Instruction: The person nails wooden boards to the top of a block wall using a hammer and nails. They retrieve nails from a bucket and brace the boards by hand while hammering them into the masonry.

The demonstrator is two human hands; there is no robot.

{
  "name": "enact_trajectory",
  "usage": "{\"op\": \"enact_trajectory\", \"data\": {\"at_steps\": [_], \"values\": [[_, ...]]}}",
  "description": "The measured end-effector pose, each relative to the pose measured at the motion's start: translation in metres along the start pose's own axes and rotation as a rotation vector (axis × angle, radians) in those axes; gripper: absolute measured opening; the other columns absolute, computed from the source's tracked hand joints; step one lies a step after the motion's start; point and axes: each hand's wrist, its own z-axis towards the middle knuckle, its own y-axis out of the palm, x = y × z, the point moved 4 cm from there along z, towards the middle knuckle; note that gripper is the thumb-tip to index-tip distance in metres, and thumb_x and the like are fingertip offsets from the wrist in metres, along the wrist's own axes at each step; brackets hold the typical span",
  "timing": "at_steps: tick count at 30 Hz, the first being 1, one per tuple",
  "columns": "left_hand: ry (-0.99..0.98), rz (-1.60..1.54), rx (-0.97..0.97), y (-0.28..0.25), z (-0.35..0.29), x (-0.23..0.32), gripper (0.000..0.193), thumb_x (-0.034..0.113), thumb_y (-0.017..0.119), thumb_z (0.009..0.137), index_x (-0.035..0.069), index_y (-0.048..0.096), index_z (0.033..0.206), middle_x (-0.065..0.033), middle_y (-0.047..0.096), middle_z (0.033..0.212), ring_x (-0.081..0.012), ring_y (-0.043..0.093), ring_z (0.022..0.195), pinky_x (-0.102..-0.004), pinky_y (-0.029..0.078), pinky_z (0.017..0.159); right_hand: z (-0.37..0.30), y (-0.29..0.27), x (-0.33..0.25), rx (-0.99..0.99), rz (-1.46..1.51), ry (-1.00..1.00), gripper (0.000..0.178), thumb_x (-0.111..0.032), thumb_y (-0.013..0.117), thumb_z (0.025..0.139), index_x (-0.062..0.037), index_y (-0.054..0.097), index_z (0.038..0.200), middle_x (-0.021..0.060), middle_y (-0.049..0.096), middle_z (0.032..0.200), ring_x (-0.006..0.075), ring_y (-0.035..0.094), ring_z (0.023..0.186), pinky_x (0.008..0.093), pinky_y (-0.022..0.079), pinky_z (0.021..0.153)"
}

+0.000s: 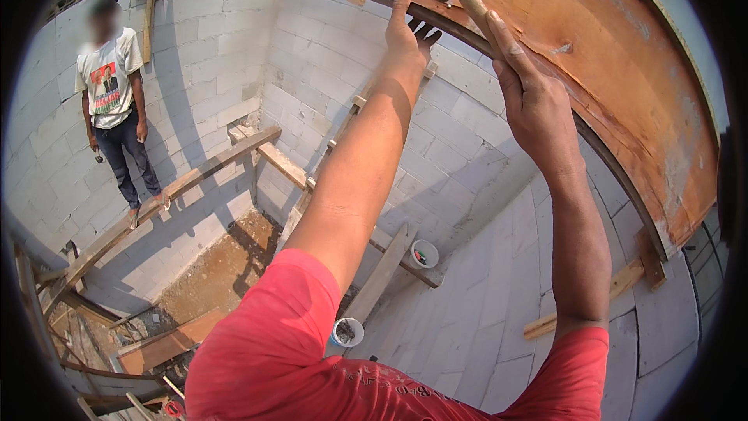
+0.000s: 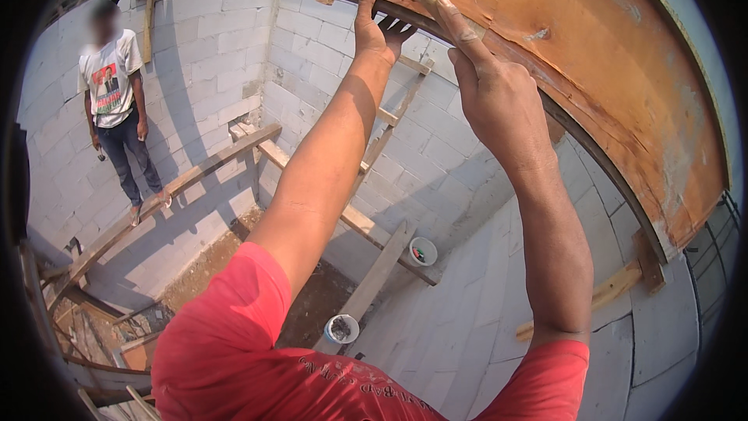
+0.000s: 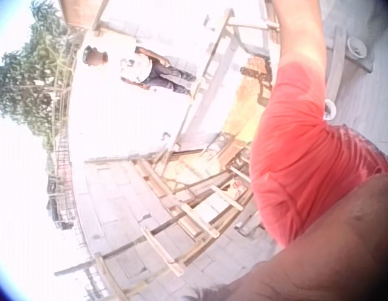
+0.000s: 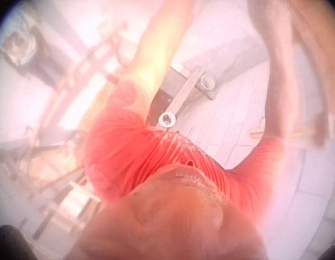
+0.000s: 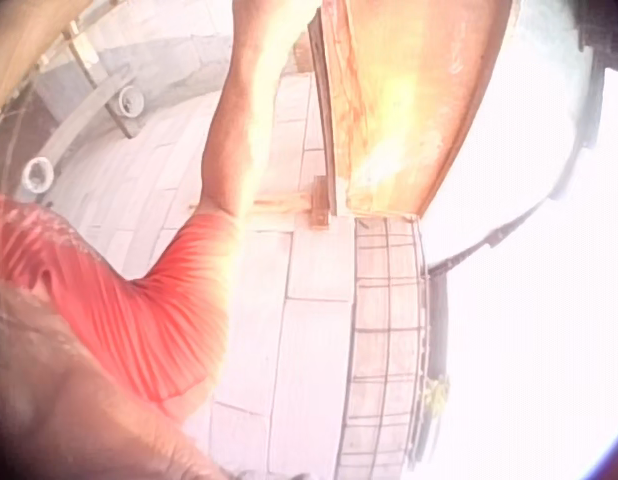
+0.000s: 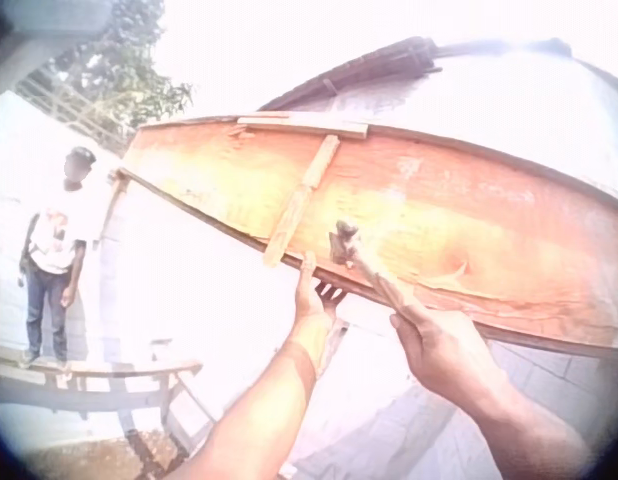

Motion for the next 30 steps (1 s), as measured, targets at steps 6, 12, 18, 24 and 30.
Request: {"op": "enact_trajectory", "data": {"at_steps": [6,12,18,24,30], "values": [[-0.094,-0.016,0.0,-0.004,0.003,-0.005,0.089,0.067,0.079,0.077,0.016,0.045,0.141,-0.014,0.052,0.119,-0.0324,0.054,0.113,-0.0528,0.047,0.092,-0.019,0.022,0.013,0.187,-0.05,-0.079,0.062,-0.014,0.06,0.104,-0.0356,0.039,0.159,0.0159,0.074,0.09,0.0278,0.072,0.075,0.042,0.058,0.067],[-0.013,0.018,0.056,-0.012,0.01,0.006,0.079,0.067,0.075,0.085,0.017,0.053,0.142,-0.0096,0.059,0.122,-0.0261,0.058,0.109,-0.0432,0.043,0.09,-0.027,0.022,-0.032,0.106,-0.113,-0.174,0.061,-0.024,0.061,0.103,-0.0434,0.04,0.157,0.0092,0.064,0.074,0.0267,0.065,0.059,0.0462,0.052,0.051],[-0.023,0.133,-0.037,-0.009,0.006,0.0,0.101,0.076,0.078,0.073,0.015,0.044,0.145,-0.0212,0.053,0.135,-0.0352,0.052,0.125,-0.0457,0.035,0.099,-0.009,0.038,0.013,0.032,-0.266,-0.038,0.066,-0.028,0.056,0.106,-0.0464,0.026,0.161,0.008,0.061,0.072,0.0235,0.064,0.057,0.0434,0.051,0.048],[-0.06,0.255,-0.244,-0.054,0.007,0.0,0.122,0.079,0.072,0.077,0.009,0.019,0.162,-0.0278,0.044,0.148,-0.0443,0.055,0.13,-0.0506,0.048,0.104,-0.143,0.075,0.003,-0.159,0.139,0.012,0.075,-0.018,0.061,0.101,-0.0382,0.024,0.163,0.0131,0.071,0.086,0.0322,0.069,0.064,0.0463,0.055,0.054],[-0.629,1.122,0.024,-0.357,-0.226,-0.005,0.069,0.049,0.055,0.105,0.0,0.043,0.153,-0.0123,0.057,0.144,-0.0204,0.061,0.116,-0.0314,0.051,0.095,-0.537,0.218,-0.046,-0.998,0.82,0.754,0.04,-0.034,0.069,0.092,-0.0159,0.068,0.127,0.0183,0.074,0.094,0.0438,0.07,0.079,0.0528,0.056,0.073]]}}
